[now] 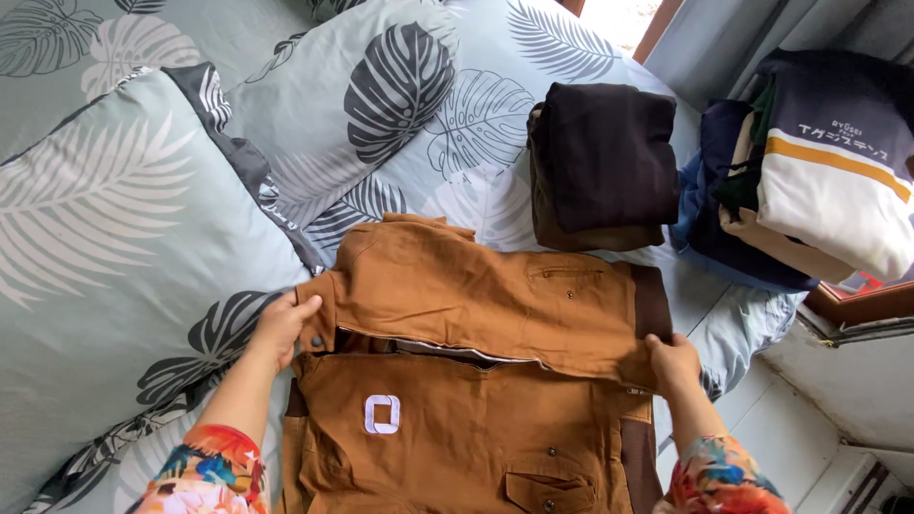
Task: Folding clothes on a bed and placing them into a closet.
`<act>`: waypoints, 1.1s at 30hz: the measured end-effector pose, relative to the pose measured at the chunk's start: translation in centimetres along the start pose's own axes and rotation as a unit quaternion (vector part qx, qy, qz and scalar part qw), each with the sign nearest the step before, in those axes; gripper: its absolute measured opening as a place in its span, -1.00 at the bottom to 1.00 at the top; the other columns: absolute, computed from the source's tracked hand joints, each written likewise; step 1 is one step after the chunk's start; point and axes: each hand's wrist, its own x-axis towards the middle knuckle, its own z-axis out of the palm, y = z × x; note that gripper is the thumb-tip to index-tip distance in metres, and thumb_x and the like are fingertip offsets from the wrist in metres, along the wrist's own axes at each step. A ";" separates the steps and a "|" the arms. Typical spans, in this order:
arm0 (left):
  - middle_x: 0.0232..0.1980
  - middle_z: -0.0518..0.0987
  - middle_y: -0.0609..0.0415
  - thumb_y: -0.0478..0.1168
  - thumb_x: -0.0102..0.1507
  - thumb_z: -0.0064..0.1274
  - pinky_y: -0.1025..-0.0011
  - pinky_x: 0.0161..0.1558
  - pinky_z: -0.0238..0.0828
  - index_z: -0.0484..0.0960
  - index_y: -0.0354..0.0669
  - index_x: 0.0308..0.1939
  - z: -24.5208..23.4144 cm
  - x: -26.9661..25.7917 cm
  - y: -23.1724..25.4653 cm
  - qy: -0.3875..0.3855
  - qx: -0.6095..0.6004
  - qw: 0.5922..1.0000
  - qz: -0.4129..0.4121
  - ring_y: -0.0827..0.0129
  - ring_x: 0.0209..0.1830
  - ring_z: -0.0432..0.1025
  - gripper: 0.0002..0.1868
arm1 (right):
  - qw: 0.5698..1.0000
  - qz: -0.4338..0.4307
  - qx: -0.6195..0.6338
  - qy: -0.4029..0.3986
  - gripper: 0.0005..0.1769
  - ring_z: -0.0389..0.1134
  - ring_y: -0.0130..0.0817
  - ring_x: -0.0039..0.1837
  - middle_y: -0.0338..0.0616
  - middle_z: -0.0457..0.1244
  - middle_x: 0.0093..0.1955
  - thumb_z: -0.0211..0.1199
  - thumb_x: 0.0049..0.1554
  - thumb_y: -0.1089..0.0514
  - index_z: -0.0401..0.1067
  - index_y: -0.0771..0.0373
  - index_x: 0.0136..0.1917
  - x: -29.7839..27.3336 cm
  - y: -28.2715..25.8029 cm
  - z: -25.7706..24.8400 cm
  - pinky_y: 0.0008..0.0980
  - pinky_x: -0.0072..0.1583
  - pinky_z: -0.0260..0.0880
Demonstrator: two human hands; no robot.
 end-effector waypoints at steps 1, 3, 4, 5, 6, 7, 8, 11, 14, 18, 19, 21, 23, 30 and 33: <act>0.03 0.66 0.07 -0.11 0.25 0.15 0.37 0.09 0.33 0.65 -0.23 0.00 0.2 -0.6 0.2 0.009 -0.049 0.998 -0.032 0.38 0.01 0.49 -0.68 | 0.999 0.019 -0.024 0.012 -0.52 0.45 -0.03 0.07 0.16 0.44 0.07 0.38 0.15 0.02 0.51 0.35 0.24 0.4 0.1 -0.5 -0.08 0.10 0.43; 0.03 0.67 0.04 -0.17 0.14 0.07 0.34 0.06 0.42 0.65 -0.25 -0.01 -1.9 2.4 -4.0 -0.029 -0.142 0.988 -0.045 0.31 -0.01 0.53 -0.62 | 0.997 0.048 -0.056 0.011 -0.46 0.42 -0.01 0.09 0.17 0.41 0.10 0.41 0.11 -0.05 0.50 0.33 0.24 -0.5 -1.1 -1.1 -0.05 0.11 0.43; 0.02 0.68 0.00 -0.22 0.03 0.00 0.32 0.02 0.50 0.66 -0.28 -0.01 -3.0 3.9 -6.1 -0.067 -0.234 0.968 -0.056 0.25 -0.03 0.56 -0.55 | 0.993 0.076 -0.087 0.009 -0.40 0.38 0.00 0.11 0.18 0.37 0.12 0.45 0.07 -0.12 0.49 0.30 0.23 -0.9 -1.7 -1.4 -0.02 0.11 0.43; 0.02 0.68 0.00 -0.22 0.03 0.00 0.32 0.02 0.50 0.66 -0.28 -0.01 -2.3 3.1 -6.7 -0.066 -0.234 0.968 -0.056 0.25 -0.03 0.56 -0.55 | 0.993 0.076 -0.088 0.008 -0.40 0.38 0.00 0.11 0.18 0.37 0.12 0.45 0.07 -0.12 0.49 0.30 0.23 -0.6 -1.2 -0.9 -0.02 0.11 0.43; 0.06 0.64 -0.06 -0.27 0.06 0.10 0.30 0.04 0.46 0.59 -0.32 0.06 -1.6 2.3 -7.3 0.011 -0.056 0.998 -0.005 0.21 -0.02 0.52 -0.54 | 0.994 0.041 -0.092 0.032 -0.35 0.38 0.07 0.16 0.25 0.36 0.15 0.44 0.07 -0.16 0.47 0.31 0.26 -0.3 -0.6 -0.3 -0.03 0.19 0.40; 0.09 0.61 -0.12 -0.33 0.09 0.20 0.28 0.05 0.43 0.51 -0.36 0.12 -0.8 1.6 -8.0 0.084 0.125 0.988 0.046 0.17 0.00 0.48 -0.49 | 0.994 0.006 -0.097 0.056 -0.29 0.38 0.13 0.21 0.31 0.34 0.18 0.43 0.06 -0.20 0.46 0.32 0.29 -0.1 0.1 0.1 -0.05 0.26 0.38; 0.09 0.61 -0.12 -0.33 0.09 0.20 0.28 0.05 0.43 0.51 -0.36 0.12 -0.2 1.4 -7.9 0.084 0.125 0.988 0.046 0.17 0.00 0.48 -0.49 | 0.994 0.006 -0.098 0.056 -0.29 0.38 0.13 0.21 0.31 0.34 0.18 0.43 0.06 -0.20 0.46 0.32 0.29 -0.2 -0.1 0.5 -0.05 0.26 0.38; 0.11 0.50 -0.09 -0.35 0.06 0.25 0.28 0.03 0.45 0.25 -0.31 0.24 1.4 0.0 -6.7 0.116 0.123 0.983 0.073 0.23 0.04 0.47 -0.28 | 0.990 0.002 -0.064 0.129 -0.12 0.27 0.30 0.22 0.39 0.09 0.34 0.50 -0.10 -0.12 0.29 0.34 0.34 -1.6 -1.6 1.0 -0.01 0.21 0.33; 0.11 0.62 0.10 -0.26 0.13 0.14 0.34 0.05 0.39 0.53 -0.16 0.15 1.3 -1.1 -4.6 -0.018 0.112 0.993 0.042 0.33 0.03 0.49 -0.52 | 0.953 0.115 -0.217 0.179 0.06 0.05 0.38 0.42 0.30 0.03 0.45 0.62 -0.21 -0.22 0.20 0.35 0.34 -3.3 -4.4 0.5 0.25 0.27 0.17; -0.03 0.70 -0.01 -0.26 0.21 0.09 0.23 0.00 0.46 0.64 -0.14 0.07 -1.2 -1.6 -2.5 0.063 0.304 0.942 0.131 0.11 -0.06 0.56 -0.67 | 0.982 0.028 -0.179 0.060 -0.19 0.29 0.18 0.31 0.18 0.30 0.27 0.53 -0.04 -0.19 0.37 0.33 0.29 -1.1 -1.5 -0.1 0.02 0.27 0.29; -0.08 0.71 -0.10 -0.23 0.30 0.09 0.13 -0.04 0.50 0.65 -0.13 0.05 -1.9 -2.9 -0.8 0.181 0.422 0.871 0.173 -0.01 -0.12 0.59 -0.75 | 0.993 -0.008 -0.119 0.014 -0.23 0.41 0.12 0.21 0.22 0.38 0.17 0.51 -0.02 -0.18 0.39 0.37 0.26 -0.2 -0.3 -0.2 -0.08 0.23 0.38; -0.10 0.69 -0.10 -0.20 0.30 0.09 0.07 -0.08 0.48 0.64 -0.08 0.07 -2.0 -4.8 -0.4 0.220 0.427 0.858 0.184 -0.05 -0.13 0.57 -0.74 | 0.991 -0.031 -0.125 0.030 -0.34 0.43 0.09 0.16 0.19 0.41 0.11 0.48 0.02 -0.14 0.46 0.35 0.21 0.4 0.4 -0.7 -0.08 0.20 0.39; -0.12 0.68 -0.10 -0.17 0.30 0.10 0.02 -0.12 0.46 0.63 -0.03 0.09 -2.1 -6.1 -0.2 0.260 0.431 0.841 0.196 -0.09 -0.15 0.56 -0.72 | 0.989 -0.054 -0.128 0.044 -0.45 0.45 0.06 0.10 0.16 0.44 0.05 0.45 0.06 -0.09 0.52 0.34 0.16 0.8 0.6 -0.8 -0.08 0.17 0.40; -0.07 0.55 -0.11 -0.28 0.20 0.04 0.04 0.08 0.36 0.51 -0.15 -0.14 4.4 -11.1 -0.1 0.295 0.484 0.698 0.437 -0.03 0.01 0.43 -0.83 | 0.981 0.113 0.122 -0.095 -0.63 0.30 -0.18 -0.13 -0.04 0.33 -0.14 0.28 0.16 -0.04 0.48 0.33 0.03 2.4 3.2 -1.8 -0.17 -0.08 0.31; -0.08 0.56 0.04 -0.25 0.23 0.03 0.11 0.15 0.35 0.52 -0.02 -0.23 5.5 -12.1 -3.2 0.161 0.478 0.751 0.426 0.13 0.05 0.41 -0.95 | 0.973 0.116 0.176 -0.097 -0.67 0.27 -0.19 -0.10 -0.04 0.31 -0.11 0.22 0.17 0.04 0.46 0.36 0.05 4.8 8.2 -1.2 -0.21 -0.07 0.30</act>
